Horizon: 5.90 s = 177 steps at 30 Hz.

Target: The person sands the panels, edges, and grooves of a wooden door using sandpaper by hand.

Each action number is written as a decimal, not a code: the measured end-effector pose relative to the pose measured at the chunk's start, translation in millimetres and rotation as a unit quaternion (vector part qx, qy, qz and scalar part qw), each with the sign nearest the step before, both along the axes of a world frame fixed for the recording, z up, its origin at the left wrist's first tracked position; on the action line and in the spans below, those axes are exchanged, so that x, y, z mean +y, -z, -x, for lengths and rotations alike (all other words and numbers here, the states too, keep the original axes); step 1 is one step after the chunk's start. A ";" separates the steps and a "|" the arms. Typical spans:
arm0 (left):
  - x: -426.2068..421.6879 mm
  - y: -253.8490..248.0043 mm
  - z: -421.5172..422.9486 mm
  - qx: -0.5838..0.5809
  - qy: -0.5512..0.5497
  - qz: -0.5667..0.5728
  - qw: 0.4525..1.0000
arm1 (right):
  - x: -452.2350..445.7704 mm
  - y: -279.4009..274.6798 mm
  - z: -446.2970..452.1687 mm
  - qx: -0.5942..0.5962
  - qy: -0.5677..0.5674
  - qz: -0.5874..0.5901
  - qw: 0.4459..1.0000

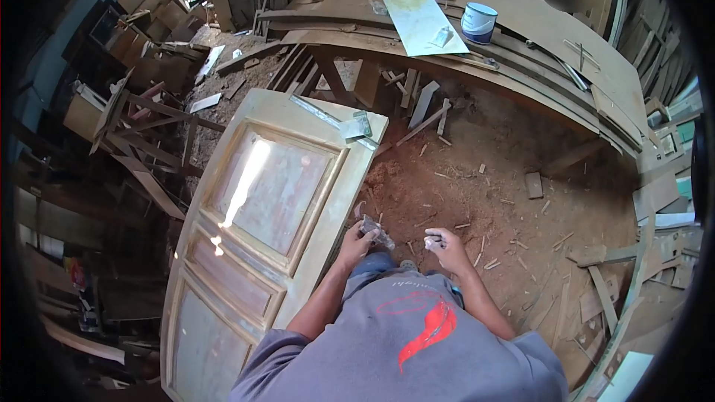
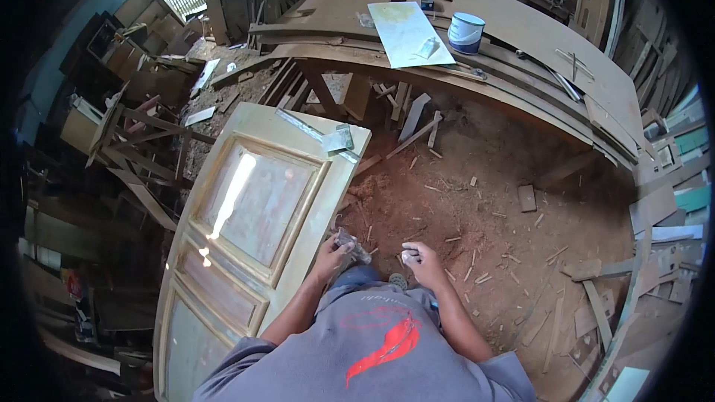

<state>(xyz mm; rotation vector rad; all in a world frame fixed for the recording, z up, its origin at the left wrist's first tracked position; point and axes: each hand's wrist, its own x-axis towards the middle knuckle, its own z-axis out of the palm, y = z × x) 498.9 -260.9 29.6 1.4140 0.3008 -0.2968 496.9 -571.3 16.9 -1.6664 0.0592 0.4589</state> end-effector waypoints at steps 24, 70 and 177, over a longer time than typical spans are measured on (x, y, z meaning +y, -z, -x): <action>105.5 51.9 -125.0 0.041 -0.063 -0.130 0.989 | 105.1 -22.8 -203.8 -0.076 -0.131 0.104 0.983; -385.6 148.4 222.7 0.464 -0.480 -0.231 0.708 | 76.9 39.5 -326.6 0.008 -0.600 0.011 0.800; 424.8 63.5 697.5 0.216 -0.380 -0.602 0.668 | 609.4 20.7 396.8 -0.270 -0.505 0.248 0.781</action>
